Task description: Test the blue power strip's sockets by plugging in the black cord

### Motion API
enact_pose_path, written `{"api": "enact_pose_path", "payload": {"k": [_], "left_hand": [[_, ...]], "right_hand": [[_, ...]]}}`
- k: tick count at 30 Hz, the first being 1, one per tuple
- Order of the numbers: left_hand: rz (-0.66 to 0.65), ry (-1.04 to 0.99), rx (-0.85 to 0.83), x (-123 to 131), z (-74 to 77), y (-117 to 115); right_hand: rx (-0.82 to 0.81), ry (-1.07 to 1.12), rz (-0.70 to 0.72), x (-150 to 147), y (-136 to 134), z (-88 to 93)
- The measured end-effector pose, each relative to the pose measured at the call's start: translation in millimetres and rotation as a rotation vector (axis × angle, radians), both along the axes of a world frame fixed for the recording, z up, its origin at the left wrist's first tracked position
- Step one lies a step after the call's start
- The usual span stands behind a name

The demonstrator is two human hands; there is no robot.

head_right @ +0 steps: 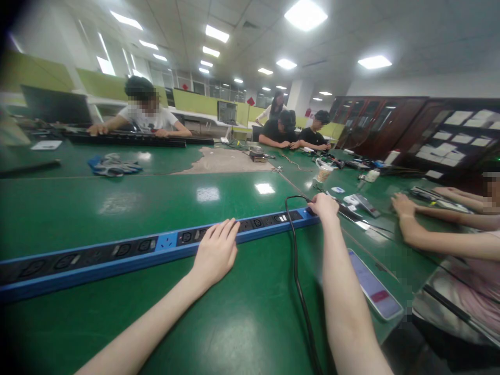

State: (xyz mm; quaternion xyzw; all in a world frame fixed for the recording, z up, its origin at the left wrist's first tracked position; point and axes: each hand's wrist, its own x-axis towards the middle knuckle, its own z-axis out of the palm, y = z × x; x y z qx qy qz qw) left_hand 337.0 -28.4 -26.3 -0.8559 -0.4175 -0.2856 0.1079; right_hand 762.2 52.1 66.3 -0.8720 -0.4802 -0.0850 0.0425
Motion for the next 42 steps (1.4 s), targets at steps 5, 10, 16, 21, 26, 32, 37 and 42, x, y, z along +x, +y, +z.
{"api": "enact_pose_path", "payload": {"k": [5,10,16,21,26,32,37,42], "left_hand": [[-0.002,0.002,0.010,-0.3,0.0,0.4],[-0.005,-0.001,0.011,0.4,-0.2,0.8],[-0.011,-0.012,0.007,0.1,-1.2,1.6],[-0.016,0.000,0.007,-0.2,-0.6,1.6],[-0.014,-0.009,0.010,-0.1,-2.5,2.1],[-0.032,-0.001,0.030,-0.8,-5.7,4.0],[-0.036,0.040,0.024,-1.0,-5.6,3.6],[-0.031,0.059,0.021,-0.6,-4.6,2.1]], "right_hand": [[-0.031,-0.038,0.015,6.7,-0.5,3.7],[-0.013,-0.040,0.021,2.8,-4.2,5.8],[-0.031,-0.059,0.020,-4.7,-6.7,8.7],[-0.011,-0.042,0.008,-4.8,-5.2,5.7],[-0.026,-0.053,0.028,-4.5,-6.3,4.9],[-0.117,-0.074,0.048,3.4,0.9,2.0],[-0.118,-0.100,0.067,5.7,5.4,-4.6],[-0.134,-0.112,0.064,4.4,6.3,-5.5]]}}
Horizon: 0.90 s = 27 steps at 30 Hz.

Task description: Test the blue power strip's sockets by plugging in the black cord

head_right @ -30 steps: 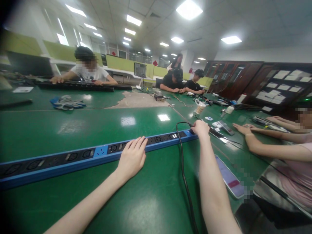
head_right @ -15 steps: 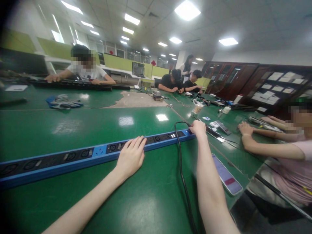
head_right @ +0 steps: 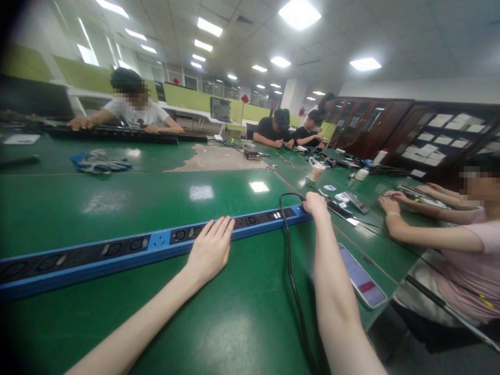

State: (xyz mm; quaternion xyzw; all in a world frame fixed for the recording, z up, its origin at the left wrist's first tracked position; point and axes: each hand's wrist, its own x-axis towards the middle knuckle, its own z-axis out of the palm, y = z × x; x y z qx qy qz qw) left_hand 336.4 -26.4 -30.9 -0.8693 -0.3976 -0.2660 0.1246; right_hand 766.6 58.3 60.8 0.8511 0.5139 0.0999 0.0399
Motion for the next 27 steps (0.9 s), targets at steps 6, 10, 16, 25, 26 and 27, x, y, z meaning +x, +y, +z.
{"api": "enact_pose_path", "payload": {"k": [6,10,16,25,26,27], "left_hand": [[0.011,0.009,0.002,0.2,-0.2,0.7],[0.017,0.014,0.003,0.6,-1.5,0.6],[0.031,0.022,-0.005,0.3,-1.1,-1.1],[0.029,0.036,-0.019,-0.2,-3.4,0.0],[0.029,0.038,-0.021,-0.1,-3.5,0.1],[0.030,0.038,-0.021,0.0,-3.5,0.1]], "right_hand": [[-0.080,-0.021,0.015,3.7,5.2,2.4],[-0.052,-0.024,0.008,4.6,6.0,-0.3],[-0.023,-0.038,-0.008,5.5,5.1,-3.2],[-0.029,0.004,0.029,20.5,8.7,-2.7],[0.015,0.015,0.007,19.9,9.4,-4.1],[0.061,0.029,-0.015,19.2,9.7,-5.4]]}}
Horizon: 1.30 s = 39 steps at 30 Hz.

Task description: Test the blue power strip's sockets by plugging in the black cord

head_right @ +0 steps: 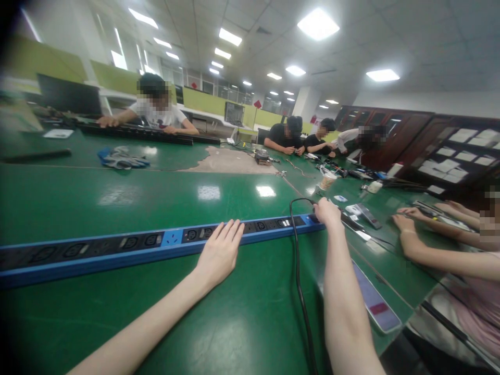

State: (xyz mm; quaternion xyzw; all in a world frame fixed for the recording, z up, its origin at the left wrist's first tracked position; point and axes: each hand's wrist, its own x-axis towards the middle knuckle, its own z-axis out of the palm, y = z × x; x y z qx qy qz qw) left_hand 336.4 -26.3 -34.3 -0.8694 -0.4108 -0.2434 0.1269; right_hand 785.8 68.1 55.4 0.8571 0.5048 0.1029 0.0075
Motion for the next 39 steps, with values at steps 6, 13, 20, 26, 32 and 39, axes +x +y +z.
{"api": "enact_pose_path", "payload": {"k": [6,13,20,26,32,39], "left_hand": [[0.004,-0.025,0.016,0.4,0.1,-0.4],[-0.003,-0.061,0.025,1.0,0.7,-1.1],[-0.018,-0.091,0.021,1.6,-0.1,-0.1],[-0.027,-0.101,0.023,1.8,-1.9,1.1],[-0.026,-0.105,0.032,1.7,-1.7,0.9],[-0.025,-0.115,0.021,1.4,-2.9,0.9]], "right_hand": [[0.055,0.039,0.007,4.6,-6.6,7.7],[0.132,-0.002,0.089,16.7,-18.4,22.9],[0.128,0.051,-0.080,12.7,-23.2,13.4],[0.157,0.089,-0.100,4.9,-25.8,15.0],[0.187,0.111,-0.100,-6.8,-35.3,22.7],[0.155,0.142,-0.080,-19.2,-41.2,29.7]]}}
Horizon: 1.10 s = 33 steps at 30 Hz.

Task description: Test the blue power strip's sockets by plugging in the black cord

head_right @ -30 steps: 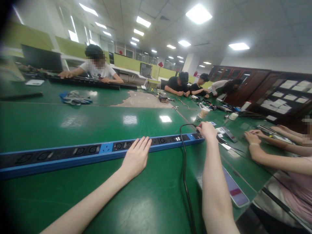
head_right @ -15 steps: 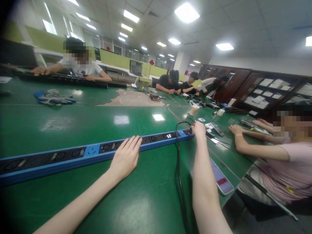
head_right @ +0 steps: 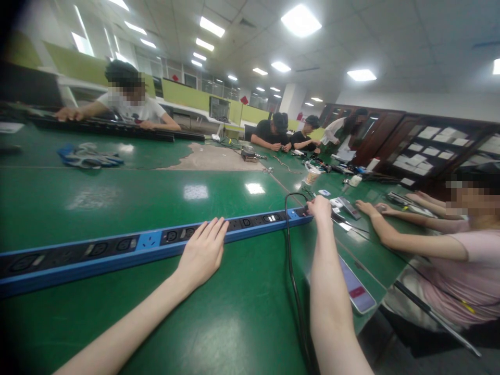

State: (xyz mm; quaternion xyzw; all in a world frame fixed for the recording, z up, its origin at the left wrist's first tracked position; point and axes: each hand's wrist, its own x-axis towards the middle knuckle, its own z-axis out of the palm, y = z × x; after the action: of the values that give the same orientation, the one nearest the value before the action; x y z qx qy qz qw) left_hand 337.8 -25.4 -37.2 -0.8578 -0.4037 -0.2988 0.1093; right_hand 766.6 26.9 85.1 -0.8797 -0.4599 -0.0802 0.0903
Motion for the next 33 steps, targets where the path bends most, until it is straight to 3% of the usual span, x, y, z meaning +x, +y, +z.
{"api": "enact_pose_path", "payload": {"k": [6,18,33], "left_hand": [[0.005,0.016,-0.007,-0.1,1.4,-0.8],[0.010,0.015,-0.009,0.3,1.8,-1.2],[0.006,-0.012,-0.013,1.3,2.0,-0.9]], "right_hand": [[0.006,-0.037,-0.025,-4.9,1.5,-2.1],[-0.109,-0.154,-0.130,15.5,20.1,-11.4],[-0.361,-0.237,-0.047,6.1,48.6,21.0]]}}
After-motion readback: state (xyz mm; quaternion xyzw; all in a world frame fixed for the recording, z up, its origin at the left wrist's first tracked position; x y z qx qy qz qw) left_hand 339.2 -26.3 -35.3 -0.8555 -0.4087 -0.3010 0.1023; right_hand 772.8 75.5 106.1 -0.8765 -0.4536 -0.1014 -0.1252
